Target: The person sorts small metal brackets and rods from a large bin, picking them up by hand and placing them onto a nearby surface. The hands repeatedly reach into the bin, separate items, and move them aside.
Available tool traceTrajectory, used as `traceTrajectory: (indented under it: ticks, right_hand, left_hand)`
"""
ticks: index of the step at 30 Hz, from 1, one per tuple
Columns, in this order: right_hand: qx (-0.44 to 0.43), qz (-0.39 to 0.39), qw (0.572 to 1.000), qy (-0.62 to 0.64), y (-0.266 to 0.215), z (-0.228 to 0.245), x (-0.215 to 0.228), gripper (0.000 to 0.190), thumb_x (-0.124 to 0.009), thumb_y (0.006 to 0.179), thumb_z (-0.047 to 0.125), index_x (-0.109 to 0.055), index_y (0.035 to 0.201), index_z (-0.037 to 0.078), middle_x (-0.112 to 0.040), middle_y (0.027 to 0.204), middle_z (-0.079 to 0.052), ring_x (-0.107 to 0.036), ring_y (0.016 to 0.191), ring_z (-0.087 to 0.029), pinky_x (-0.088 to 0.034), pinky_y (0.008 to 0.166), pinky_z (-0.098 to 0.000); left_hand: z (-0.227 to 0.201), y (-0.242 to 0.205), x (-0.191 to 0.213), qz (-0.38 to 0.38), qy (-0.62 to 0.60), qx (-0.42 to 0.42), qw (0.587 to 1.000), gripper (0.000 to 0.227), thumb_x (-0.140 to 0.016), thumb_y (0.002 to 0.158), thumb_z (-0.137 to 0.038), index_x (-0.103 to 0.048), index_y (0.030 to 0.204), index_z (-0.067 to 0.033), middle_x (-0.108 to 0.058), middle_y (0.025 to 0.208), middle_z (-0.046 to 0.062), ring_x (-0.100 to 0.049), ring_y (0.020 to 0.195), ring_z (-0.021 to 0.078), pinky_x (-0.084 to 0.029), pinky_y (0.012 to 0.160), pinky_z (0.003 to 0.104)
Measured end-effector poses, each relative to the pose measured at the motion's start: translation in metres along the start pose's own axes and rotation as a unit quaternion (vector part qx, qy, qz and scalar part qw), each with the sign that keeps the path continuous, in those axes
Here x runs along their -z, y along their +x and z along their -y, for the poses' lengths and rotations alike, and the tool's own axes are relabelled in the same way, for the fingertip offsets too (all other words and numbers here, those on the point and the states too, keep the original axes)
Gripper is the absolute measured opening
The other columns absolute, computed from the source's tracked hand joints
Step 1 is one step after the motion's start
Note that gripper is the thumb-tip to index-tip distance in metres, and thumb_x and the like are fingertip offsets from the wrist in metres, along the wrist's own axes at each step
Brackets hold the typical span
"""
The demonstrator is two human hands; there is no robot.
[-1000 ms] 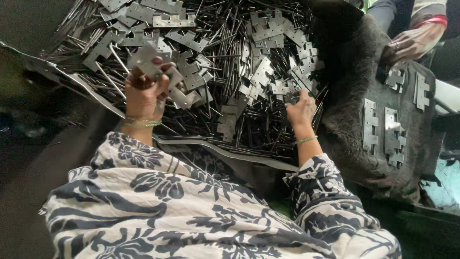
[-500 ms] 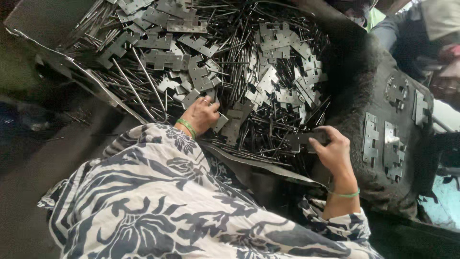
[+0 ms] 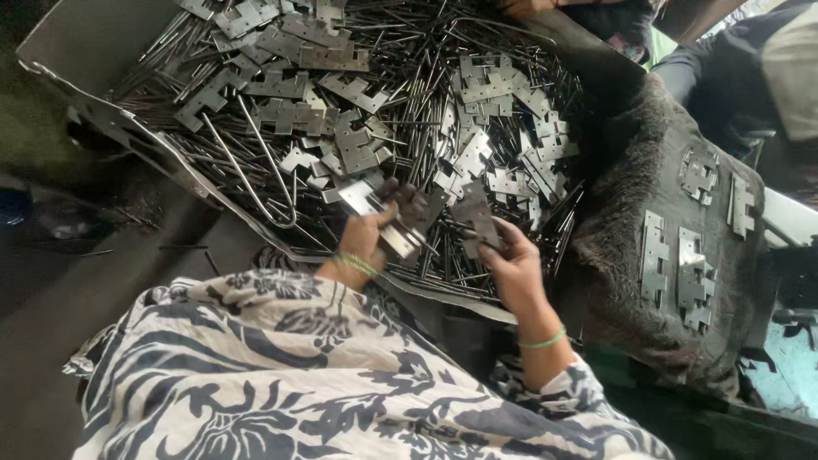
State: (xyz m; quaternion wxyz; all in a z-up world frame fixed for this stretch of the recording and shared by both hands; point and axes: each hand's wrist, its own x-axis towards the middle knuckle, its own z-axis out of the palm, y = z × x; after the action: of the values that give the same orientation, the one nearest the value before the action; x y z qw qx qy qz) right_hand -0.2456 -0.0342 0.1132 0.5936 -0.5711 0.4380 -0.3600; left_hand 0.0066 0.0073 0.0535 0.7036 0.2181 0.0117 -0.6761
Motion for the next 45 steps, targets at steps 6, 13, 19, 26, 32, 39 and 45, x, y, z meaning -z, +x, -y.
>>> traceTrajectory:
  ticks: [6,13,19,26,32,39,45]
  right_hand:
    - [0.213,0.206,0.930,-0.217,-0.031,0.007,-0.067,0.075,-0.063,0.080,-0.013,-0.043,0.151,-0.001,-0.047,0.150,-0.020,-0.052,0.135,-0.033,-0.052,0.108,-0.0433]
    - [-0.063,0.055,0.982,0.172,-0.019,0.023,-0.007,0.063,-0.073,0.089,-0.003,-0.054,0.150,-0.006,-0.067,0.127,-0.018,-0.067,0.101,-0.025,-0.060,0.083,-0.0370]
    - [0.173,-0.214,0.953,-0.127,-0.015,0.031,0.151,0.043,-0.068,0.089,-0.005,-0.069,0.132,-0.007,-0.072,0.117,-0.018,-0.069,0.098,-0.021,-0.058,0.084,-0.0330]
    - [0.059,-0.284,0.643,-0.708,-0.009,0.002,0.264,0.073,-0.054,0.072,-0.005,-0.051,0.145,-0.007,-0.058,0.131,-0.034,-0.064,0.102,-0.050,-0.054,0.085,-0.0505]
    - [0.200,-0.179,0.689,-0.673,0.013,0.012,0.148,0.042,-0.067,0.084,0.004,-0.064,0.125,0.001,-0.065,0.117,-0.019,-0.063,0.115,-0.041,-0.053,0.100,-0.0470]
    - [0.114,0.108,0.798,-0.582,0.069,0.009,-0.029,0.052,-0.074,0.093,0.023,-0.060,0.139,0.005,-0.062,0.132,-0.017,-0.062,0.116,-0.035,-0.052,0.101,-0.0430]
    - [0.115,0.146,0.715,-0.674,0.089,-0.022,-0.076,0.090,-0.088,0.070,0.041,-0.049,0.142,0.003,-0.040,0.149,-0.028,-0.033,0.141,-0.044,-0.031,0.113,-0.0570]
  left_hand:
    - [0.032,-0.023,-0.010,-0.043,-0.013,0.084,0.995,0.042,-0.049,0.101,-0.037,-0.063,0.117,-0.0011,-0.066,0.107,0.015,-0.068,0.092,0.0268,-0.058,0.080,0.041]
    - [0.027,-0.006,-0.014,0.171,0.391,0.113,0.897,0.059,-0.079,0.088,-0.030,-0.057,0.138,-0.0075,-0.062,0.124,0.011,-0.062,0.108,0.0173,-0.052,0.092,0.031]
    - [-0.072,0.055,0.017,-0.002,0.899,-0.308,0.311,0.087,-0.078,0.082,-0.040,-0.054,0.155,-0.0001,-0.047,0.152,0.029,-0.032,0.141,0.0543,-0.030,0.111,0.058]
    - [-0.089,0.061,0.052,0.001,0.916,-0.339,0.213,0.036,-0.071,0.087,-0.019,-0.069,0.122,-0.0150,-0.056,0.154,0.015,-0.044,0.146,0.0485,-0.033,0.125,0.057]
    - [-0.092,0.054,0.027,0.006,0.893,-0.357,0.272,0.032,-0.059,0.094,-0.001,-0.069,0.124,-0.0050,-0.063,0.140,0.021,-0.070,0.095,0.0428,-0.059,0.071,0.050]
    - [-0.086,-0.004,-0.006,0.064,0.770,-0.377,0.511,0.014,-0.077,0.101,-0.008,-0.073,0.114,-0.0043,-0.075,0.106,0.015,-0.076,0.086,0.0300,-0.060,0.075,0.035]
    - [-0.103,-0.049,-0.009,0.023,0.310,-0.226,0.923,0.056,-0.078,0.084,0.009,-0.058,0.135,-0.0034,-0.074,0.117,0.015,-0.076,0.097,0.0204,-0.062,0.084,0.029]
